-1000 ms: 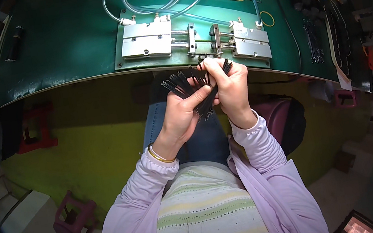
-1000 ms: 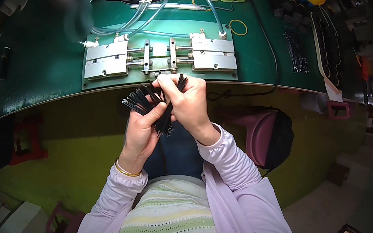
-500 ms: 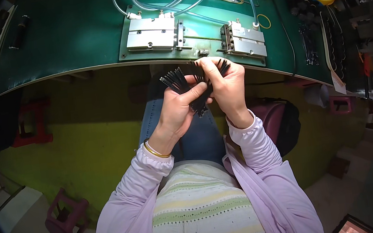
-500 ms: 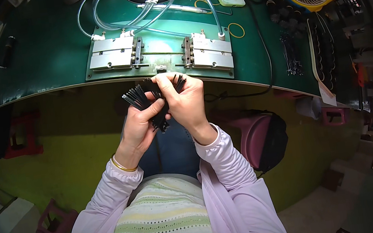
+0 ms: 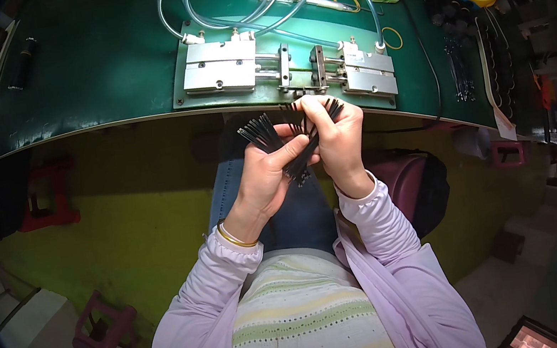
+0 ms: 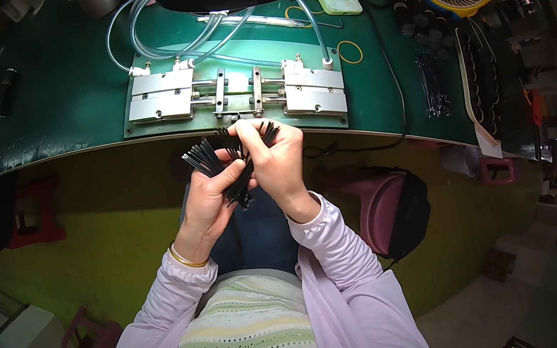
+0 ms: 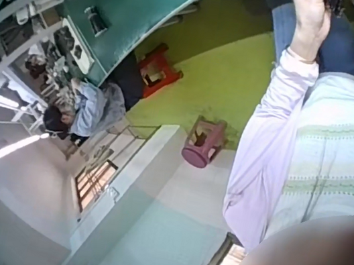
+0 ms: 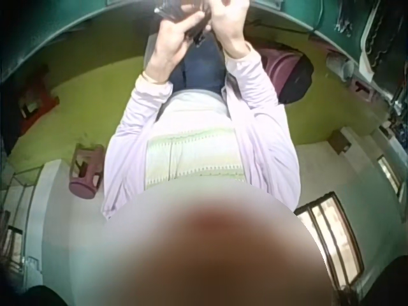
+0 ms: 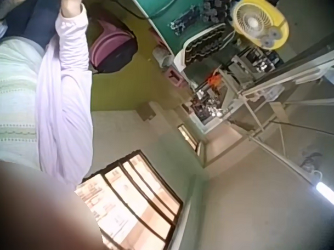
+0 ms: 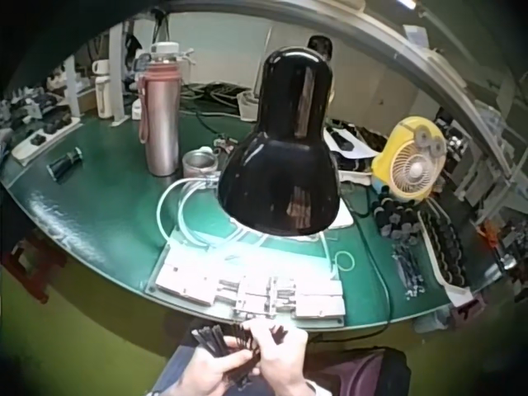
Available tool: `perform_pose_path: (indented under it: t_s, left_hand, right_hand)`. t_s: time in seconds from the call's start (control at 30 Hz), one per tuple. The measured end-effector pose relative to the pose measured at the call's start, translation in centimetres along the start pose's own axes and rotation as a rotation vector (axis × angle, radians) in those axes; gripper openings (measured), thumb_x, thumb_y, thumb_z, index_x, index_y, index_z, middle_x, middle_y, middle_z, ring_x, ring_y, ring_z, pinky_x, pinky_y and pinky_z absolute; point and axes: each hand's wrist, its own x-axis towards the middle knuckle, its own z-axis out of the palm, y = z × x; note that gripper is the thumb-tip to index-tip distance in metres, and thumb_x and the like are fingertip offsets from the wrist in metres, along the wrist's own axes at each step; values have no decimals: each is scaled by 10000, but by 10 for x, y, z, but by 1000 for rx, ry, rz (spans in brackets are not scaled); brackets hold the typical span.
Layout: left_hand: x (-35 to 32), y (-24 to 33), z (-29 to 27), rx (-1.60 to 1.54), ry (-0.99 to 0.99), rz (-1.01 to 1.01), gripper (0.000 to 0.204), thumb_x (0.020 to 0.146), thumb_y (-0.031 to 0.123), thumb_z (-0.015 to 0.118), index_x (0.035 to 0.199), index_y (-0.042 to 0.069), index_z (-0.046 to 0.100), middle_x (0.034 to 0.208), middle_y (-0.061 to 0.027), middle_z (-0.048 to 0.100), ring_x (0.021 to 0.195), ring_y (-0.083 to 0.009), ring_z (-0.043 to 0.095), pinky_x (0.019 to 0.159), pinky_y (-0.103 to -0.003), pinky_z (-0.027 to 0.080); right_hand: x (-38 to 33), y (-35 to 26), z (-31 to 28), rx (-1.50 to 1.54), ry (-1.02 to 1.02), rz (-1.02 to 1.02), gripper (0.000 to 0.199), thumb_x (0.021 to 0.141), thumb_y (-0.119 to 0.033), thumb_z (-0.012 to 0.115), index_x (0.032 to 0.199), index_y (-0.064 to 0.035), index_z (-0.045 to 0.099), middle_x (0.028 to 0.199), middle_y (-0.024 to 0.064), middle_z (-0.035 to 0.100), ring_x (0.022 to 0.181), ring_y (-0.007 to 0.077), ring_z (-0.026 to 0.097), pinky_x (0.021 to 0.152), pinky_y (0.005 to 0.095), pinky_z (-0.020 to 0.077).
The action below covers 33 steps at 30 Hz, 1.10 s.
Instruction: Manually assembling small electronic components at a factory workstation.
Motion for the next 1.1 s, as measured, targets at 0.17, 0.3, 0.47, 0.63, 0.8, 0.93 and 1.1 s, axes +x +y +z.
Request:
perform_pose_path:
  t_s: [0.17,0.3,0.47,0.63,0.8,0.93,1.1]
  left_hand:
    - [0,-1,2,-9,1,0,158,762,-10,562,913,-28,521,829,-95,580,696,-169,583,644,-293,516]
    - [1,-2,1,-7,15,4,148,763,-9,562,905,-26,521,821,-91,578,693,-169,583,645,-293,516]
    - [2,-2,5,-27,-2,20,129,761,-5,567,883,-19,527,804,-84,576,682,-160,581,618,-286,510]
    - [2,-1,3,-13,7,39,118,757,4,576,865,-16,535,787,-78,576,658,-148,575,573,-268,493]
    - [0,-1,2,5,-5,48,122,754,14,582,863,-19,539,772,-75,575,635,-143,568,549,-258,482]
    - [2,-3,2,21,25,65,127,752,12,584,866,-22,539,764,-72,572,629,-146,568,553,-259,486]
    - [4,1,5,34,45,62,129,747,5,586,863,-25,537,764,-71,569,628,-148,569,561,-261,491]
  right_hand:
    - [2,-1,0,-4,0,-8,190,810,-117,530,715,28,608,567,48,588,488,73,559,397,172,401]
    - [4,4,-5,-24,-9,12,196,805,-117,537,684,24,600,551,36,576,440,51,512,369,176,378]
    - [1,-1,0,-3,35,28,202,800,-130,554,671,20,593,535,25,561,398,34,454,335,176,342]
    - [-4,-1,1,-65,29,-45,205,799,-145,569,676,17,592,535,19,556,385,27,433,313,169,316]
    - [-9,-5,3,-61,8,-37,194,804,-155,563,721,16,604,543,20,560,388,26,440,312,165,315]
    - [-5,-2,3,-89,27,-11,196,813,-161,544,751,12,613,545,20,563,393,28,448,312,165,322]
    - [-3,-2,4,-80,50,1,206,819,-167,525,757,8,615,555,30,574,401,35,463,311,166,329]
